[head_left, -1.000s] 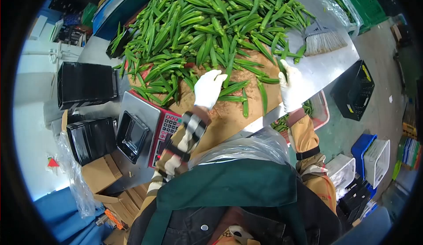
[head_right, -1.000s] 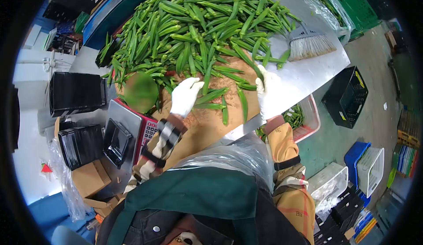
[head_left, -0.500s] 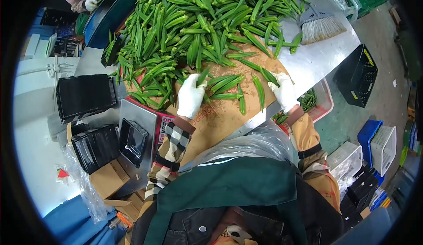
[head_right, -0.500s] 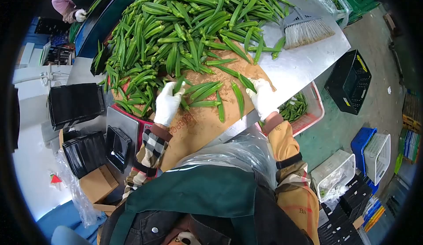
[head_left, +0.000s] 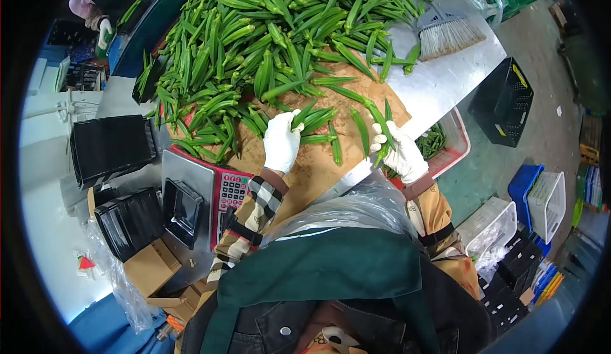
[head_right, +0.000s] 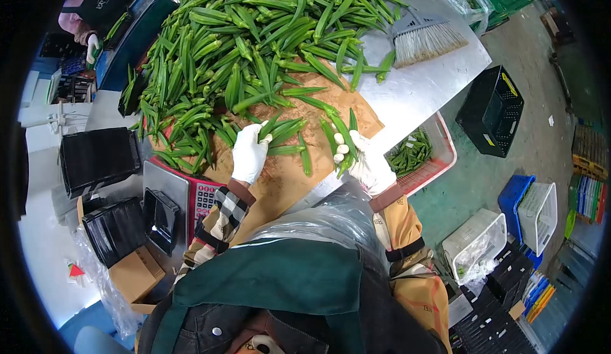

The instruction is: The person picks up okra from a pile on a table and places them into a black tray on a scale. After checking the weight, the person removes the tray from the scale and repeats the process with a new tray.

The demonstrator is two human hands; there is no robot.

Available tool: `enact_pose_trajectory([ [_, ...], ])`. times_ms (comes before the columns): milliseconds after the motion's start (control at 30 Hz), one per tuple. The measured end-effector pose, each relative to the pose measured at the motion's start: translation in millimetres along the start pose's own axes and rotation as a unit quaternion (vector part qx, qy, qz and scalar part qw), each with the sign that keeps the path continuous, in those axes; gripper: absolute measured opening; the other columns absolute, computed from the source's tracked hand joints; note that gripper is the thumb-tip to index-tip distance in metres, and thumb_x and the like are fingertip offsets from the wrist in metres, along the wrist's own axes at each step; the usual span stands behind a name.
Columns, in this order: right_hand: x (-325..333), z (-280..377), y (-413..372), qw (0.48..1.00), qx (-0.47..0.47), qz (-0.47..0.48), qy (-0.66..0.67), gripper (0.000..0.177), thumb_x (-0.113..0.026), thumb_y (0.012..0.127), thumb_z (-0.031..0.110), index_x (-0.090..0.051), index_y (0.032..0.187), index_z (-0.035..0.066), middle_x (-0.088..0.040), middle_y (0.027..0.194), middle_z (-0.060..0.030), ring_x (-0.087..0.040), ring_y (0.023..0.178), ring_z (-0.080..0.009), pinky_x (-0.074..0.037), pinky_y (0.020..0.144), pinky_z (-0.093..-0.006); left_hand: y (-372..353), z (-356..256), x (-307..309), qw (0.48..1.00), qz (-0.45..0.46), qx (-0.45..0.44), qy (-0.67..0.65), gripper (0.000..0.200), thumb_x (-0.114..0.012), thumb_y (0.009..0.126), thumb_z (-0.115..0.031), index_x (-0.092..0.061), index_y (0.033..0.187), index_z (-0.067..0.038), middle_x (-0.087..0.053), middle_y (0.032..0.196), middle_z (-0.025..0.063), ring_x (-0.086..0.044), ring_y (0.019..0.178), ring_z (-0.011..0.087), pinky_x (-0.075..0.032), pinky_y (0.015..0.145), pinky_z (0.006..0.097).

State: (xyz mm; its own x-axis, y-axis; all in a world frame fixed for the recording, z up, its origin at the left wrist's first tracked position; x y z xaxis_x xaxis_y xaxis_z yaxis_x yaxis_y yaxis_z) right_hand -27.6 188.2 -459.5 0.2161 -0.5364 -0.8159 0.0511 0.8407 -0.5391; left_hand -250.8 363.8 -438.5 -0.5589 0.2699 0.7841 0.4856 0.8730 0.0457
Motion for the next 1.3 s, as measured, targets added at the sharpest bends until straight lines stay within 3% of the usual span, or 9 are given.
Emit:
enact_pose_trajectory([
  [133,-1,16,1,0.947,0.104,-0.08,-0.293,0.034,-0.055,0.105,0.017,-0.057,0.133,-0.002,-0.07,0.099,-0.009,-0.061,0.077,-0.0137,-0.053,0.073,-0.0279,6,6,-7,0.997,0.016,-0.068,0.045,0.038,-0.081,0.076,-0.008,-0.069,0.112,-0.006,-0.07,0.107,0.0135,-0.064,0.104,0.0339,-0.05,0.09,0.042],
  [267,22,8,34,0.755,0.202,-0.134,-0.61,0.03,-0.057,0.104,0.015,-0.06,0.13,-0.001,-0.073,0.096,-0.0065,-0.06,0.073,-0.0093,-0.05,0.067,-0.0249,9,-1,-12,0.984,0.013,-0.124,0.124,0.045,-0.082,0.073,-0.009,-0.067,0.116,-0.008,-0.069,0.11,0.0131,-0.063,0.104,0.0351,-0.049,0.092,0.0442],
  [400,28,-13,47,0.978,0.06,-0.083,-0.182,0.032,-0.06,0.103,0.019,-0.058,0.128,-0.001,-0.072,0.098,-0.0112,-0.061,0.073,-0.0159,-0.053,0.068,-0.0294,11,7,-20,0.988,0.049,-0.07,0.131,0.047,-0.082,0.074,-0.012,-0.066,0.118,-0.008,-0.068,0.111,0.014,-0.063,0.102,0.0359,-0.049,0.09,0.0449],
  [567,1,-16,18,0.999,-0.039,0.007,0.033,0.032,-0.053,0.107,0.026,-0.054,0.128,0.001,-0.06,0.103,-0.0065,-0.056,0.079,-0.017,-0.051,0.07,-0.032,17,5,-21,0.984,0.083,-0.027,0.157,0.042,-0.082,0.077,-0.019,-0.065,0.115,-0.01,-0.066,0.108,0.0117,-0.061,0.102,0.0359,-0.049,0.087,0.0461],
  [733,18,-1,10,0.983,0.019,-0.038,-0.179,0.036,-0.058,0.104,0.023,-0.058,0.13,-0.002,-0.065,0.114,-0.0106,-0.061,0.089,-0.0166,-0.053,0.079,-0.0324,29,24,-26,0.979,0.145,-0.004,0.146,0.027,-0.079,0.078,-0.019,-0.069,0.101,-0.008,-0.068,0.1,0.0166,-0.063,0.1,0.0383,-0.051,0.086,0.0475],
  [867,9,7,1,0.829,0.164,-0.149,-0.513,0.035,-0.061,0.102,0.017,-0.062,0.13,-0.003,-0.067,0.124,-0.014,-0.064,0.107,-0.0196,-0.051,0.095,-0.0331,17,9,7,0.99,0.135,0.037,0.013,0.016,-0.074,0.079,-0.016,-0.068,0.091,-0.006,-0.067,0.098,0.0199,-0.063,0.093,0.0421,-0.053,0.078,0.0496],
  [1033,10,-29,32,0.412,0.301,-0.179,-0.841,0.067,-0.078,0.082,0.021,-0.053,0.14,-0.001,-0.063,0.111,-0.0213,-0.061,0.107,-0.0389,-0.049,0.099,-0.0444,-25,-13,-33,0.991,0.041,-0.108,0.072,0.024,-0.073,0.08,-0.014,-0.069,0.102,-0.006,-0.067,0.111,0.0168,-0.06,0.108,0.0376,-0.051,0.089,0.0461],
  [1200,-1,-21,43,0.58,0.205,-0.193,-0.765,0.057,-0.074,0.084,0.015,-0.055,0.136,-0.001,-0.065,0.122,-0.0237,-0.066,0.11,-0.0371,-0.052,0.095,-0.041,-21,-11,-42,0.985,0.138,0.041,0.094,0.027,-0.071,0.082,-0.012,-0.064,0.107,-0.005,-0.065,0.11,0.0195,-0.06,0.102,0.042,-0.051,0.086,0.0502],
  [1300,-28,-31,30,0.622,0.16,-0.168,-0.747,0.055,-0.074,0.085,0.019,-0.056,0.134,0.001,-0.065,0.121,-0.0233,-0.067,0.107,-0.0373,-0.054,0.092,-0.0412,-20,-21,9,0.997,0.011,0.057,0.05,0.041,-0.079,0.078,-0.015,-0.06,0.112,-0.003,-0.068,0.104,0.019,-0.065,0.097,0.0414,-0.054,0.081,0.0491],
])
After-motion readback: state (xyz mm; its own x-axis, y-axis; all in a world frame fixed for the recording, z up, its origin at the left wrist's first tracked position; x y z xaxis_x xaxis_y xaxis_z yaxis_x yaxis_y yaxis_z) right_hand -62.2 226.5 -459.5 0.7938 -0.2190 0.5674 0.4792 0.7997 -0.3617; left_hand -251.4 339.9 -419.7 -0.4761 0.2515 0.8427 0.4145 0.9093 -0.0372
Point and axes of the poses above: each hand's wrist, its own y-axis towards the middle knuckle, its own x-axis out of the back of the hand, z = x × y, the point moved 5 cm from there along y, towards the middle knuckle
